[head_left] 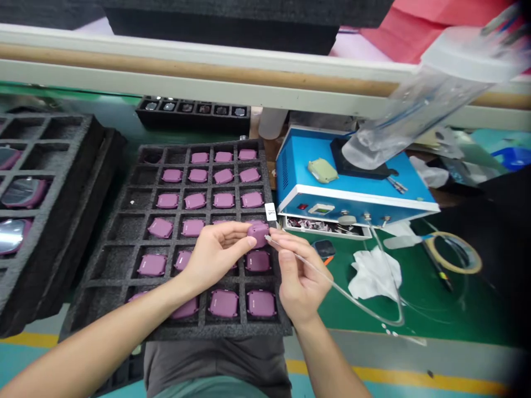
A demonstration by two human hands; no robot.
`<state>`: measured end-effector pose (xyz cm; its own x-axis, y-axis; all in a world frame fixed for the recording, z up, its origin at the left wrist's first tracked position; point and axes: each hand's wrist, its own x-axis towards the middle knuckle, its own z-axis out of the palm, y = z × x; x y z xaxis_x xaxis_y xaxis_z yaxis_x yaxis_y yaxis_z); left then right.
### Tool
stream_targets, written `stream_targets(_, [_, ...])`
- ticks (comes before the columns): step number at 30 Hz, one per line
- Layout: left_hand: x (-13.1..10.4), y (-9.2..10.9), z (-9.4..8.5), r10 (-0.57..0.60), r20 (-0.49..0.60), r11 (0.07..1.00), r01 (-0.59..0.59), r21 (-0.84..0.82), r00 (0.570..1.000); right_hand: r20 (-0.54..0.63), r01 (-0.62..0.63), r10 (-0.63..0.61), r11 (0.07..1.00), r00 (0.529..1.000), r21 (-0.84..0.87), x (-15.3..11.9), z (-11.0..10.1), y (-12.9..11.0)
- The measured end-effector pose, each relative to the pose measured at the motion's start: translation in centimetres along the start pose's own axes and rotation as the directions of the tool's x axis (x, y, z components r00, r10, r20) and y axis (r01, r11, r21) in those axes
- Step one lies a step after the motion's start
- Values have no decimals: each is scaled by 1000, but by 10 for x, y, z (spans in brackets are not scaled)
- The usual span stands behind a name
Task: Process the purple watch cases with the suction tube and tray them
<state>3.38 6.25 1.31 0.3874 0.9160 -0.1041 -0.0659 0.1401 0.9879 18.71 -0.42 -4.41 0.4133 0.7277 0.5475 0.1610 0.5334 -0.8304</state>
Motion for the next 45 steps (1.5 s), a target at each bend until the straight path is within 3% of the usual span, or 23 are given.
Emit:
stream_targets(16, [-3,-6,1,79,49,996,-77,-42,996,-13,-1,1,1000,1000,-19,1,1,0])
stream_targets(45, [-3,-7,1,54,20,997,-55,50,998,3,-20,20,999,1000,-39,1,-1,0])
